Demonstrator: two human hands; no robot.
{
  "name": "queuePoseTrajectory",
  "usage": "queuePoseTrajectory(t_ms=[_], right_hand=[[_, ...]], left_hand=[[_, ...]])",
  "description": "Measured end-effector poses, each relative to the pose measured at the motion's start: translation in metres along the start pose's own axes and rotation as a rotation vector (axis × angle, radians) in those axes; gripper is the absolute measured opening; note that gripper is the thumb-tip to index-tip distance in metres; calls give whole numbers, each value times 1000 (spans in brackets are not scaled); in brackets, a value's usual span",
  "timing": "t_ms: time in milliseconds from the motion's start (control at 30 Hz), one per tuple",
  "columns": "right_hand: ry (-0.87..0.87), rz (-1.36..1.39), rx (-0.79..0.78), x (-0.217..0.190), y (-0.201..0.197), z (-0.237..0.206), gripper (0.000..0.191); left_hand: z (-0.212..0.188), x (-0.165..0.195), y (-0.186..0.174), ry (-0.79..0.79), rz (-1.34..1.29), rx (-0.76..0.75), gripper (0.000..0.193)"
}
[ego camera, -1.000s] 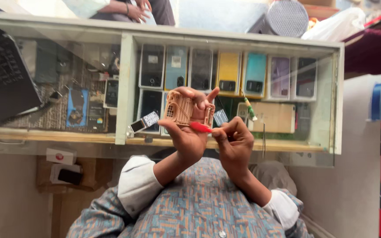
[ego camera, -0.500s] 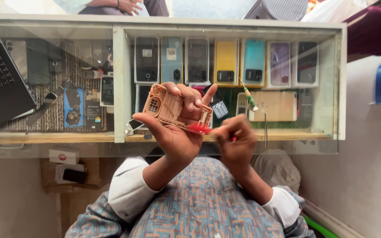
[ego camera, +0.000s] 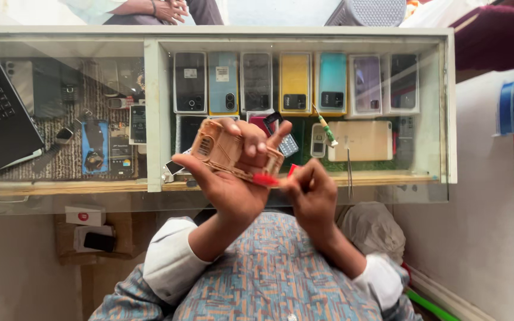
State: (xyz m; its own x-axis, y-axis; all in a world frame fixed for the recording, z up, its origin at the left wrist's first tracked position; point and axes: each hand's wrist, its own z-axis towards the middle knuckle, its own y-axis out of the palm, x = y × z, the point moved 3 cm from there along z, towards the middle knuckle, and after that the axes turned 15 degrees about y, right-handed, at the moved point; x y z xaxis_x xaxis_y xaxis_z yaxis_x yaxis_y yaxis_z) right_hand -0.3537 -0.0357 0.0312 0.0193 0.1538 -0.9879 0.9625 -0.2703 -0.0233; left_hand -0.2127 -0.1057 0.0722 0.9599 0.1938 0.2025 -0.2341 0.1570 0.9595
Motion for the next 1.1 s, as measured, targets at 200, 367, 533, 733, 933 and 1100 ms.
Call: queuePoseTrajectory(t_ms=[200,367,533,733,933,1100], right_hand=[[-80,-66,136,1,-30,7,27],[-117,157,237,15,-50,18,30],[-23,-34,78,28,-53,20,19],[-12,-16,52,32,-48,27,24],[-38,-90,8,41,-61,38,29],[-77,71,151,41,-96,41,26]], left_hand=[[-8,-14,-1,-77,-25,95,82],[-14,-22,-7,-99,84,121,80],[-20,-30,-15,-151,155,104,79],[-30,-48,-23,-301,309,184,75],[-35,-56,-22,-267,221,161,71],[-29,-51,-25,-243,165,201,72]])
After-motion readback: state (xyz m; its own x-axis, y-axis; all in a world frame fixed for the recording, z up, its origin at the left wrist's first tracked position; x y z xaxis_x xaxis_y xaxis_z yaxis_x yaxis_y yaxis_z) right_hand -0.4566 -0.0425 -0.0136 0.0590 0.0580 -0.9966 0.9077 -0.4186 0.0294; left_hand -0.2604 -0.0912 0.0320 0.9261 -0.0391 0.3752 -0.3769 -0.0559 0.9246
